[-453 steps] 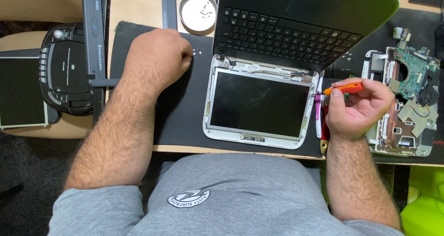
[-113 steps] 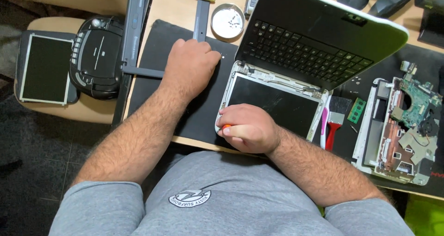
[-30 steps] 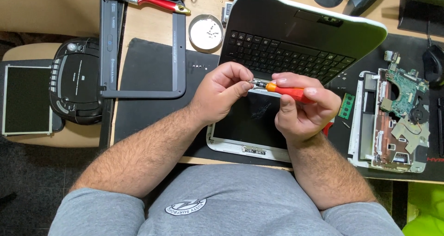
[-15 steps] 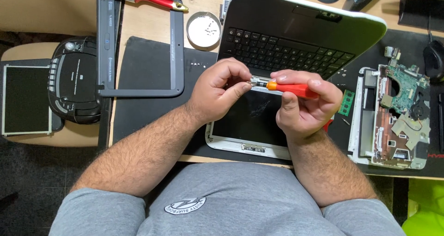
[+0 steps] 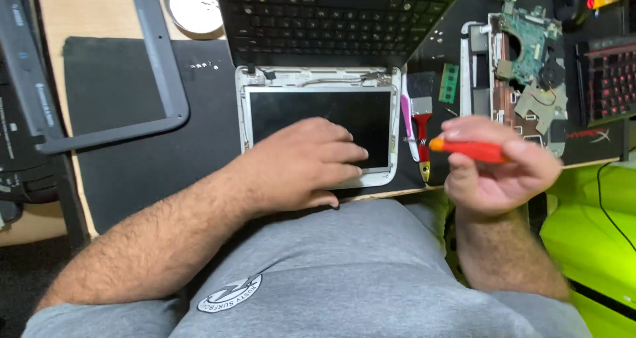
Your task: Removing a damaged laptop screen and installing a replacement, including cable connection and screw fastening.
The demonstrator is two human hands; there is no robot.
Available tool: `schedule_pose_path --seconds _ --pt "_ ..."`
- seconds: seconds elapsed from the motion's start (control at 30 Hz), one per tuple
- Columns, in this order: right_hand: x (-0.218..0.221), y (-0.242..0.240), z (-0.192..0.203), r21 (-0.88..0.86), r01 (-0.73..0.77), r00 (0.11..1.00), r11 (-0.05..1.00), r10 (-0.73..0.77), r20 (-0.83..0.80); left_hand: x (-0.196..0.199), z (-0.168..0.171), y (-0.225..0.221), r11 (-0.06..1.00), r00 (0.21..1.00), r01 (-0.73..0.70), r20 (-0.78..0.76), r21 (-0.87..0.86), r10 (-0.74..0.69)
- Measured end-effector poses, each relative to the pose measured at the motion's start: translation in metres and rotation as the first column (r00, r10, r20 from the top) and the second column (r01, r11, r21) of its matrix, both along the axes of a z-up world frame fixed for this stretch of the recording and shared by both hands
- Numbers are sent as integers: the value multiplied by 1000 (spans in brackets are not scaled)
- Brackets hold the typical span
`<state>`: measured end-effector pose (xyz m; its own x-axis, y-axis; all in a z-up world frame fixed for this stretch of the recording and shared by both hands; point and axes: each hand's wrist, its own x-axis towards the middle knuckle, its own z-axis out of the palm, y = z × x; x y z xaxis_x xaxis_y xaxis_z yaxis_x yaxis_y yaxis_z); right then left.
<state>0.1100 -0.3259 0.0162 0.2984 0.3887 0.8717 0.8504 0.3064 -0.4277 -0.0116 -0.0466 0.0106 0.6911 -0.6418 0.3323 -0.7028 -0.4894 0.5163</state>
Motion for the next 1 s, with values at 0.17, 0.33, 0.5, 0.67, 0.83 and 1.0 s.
schedule_pose_path --seconds 0.17,0.33,0.5,0.67,0.83,1.0 --pt "-36 -41 -26 -208 45 980 977 -83 -178 -6 -4 -19 983 1000 -26 9 183 25" --pt "-46 -41 -26 -323 126 970 938 -184 -157 -17 -14 -33 920 994 -106 42 378 98" --pt "-45 -31 -24 -319 120 983 940 -158 -96 -18 -15 -34 912 994 -113 30 395 109" --pt "-44 -33 -29 -333 96 983 938 -141 -116 -15 -14 -30 922 995 -95 44 376 85" --pt "-44 -32 -32 -323 86 985 943 -129 -114 -13 -4 -27 922 995 -93 54 375 79" --pt "-44 -31 -35 -333 99 985 938 -141 -102 -13 -7 -27 934 994 -106 53 340 93"
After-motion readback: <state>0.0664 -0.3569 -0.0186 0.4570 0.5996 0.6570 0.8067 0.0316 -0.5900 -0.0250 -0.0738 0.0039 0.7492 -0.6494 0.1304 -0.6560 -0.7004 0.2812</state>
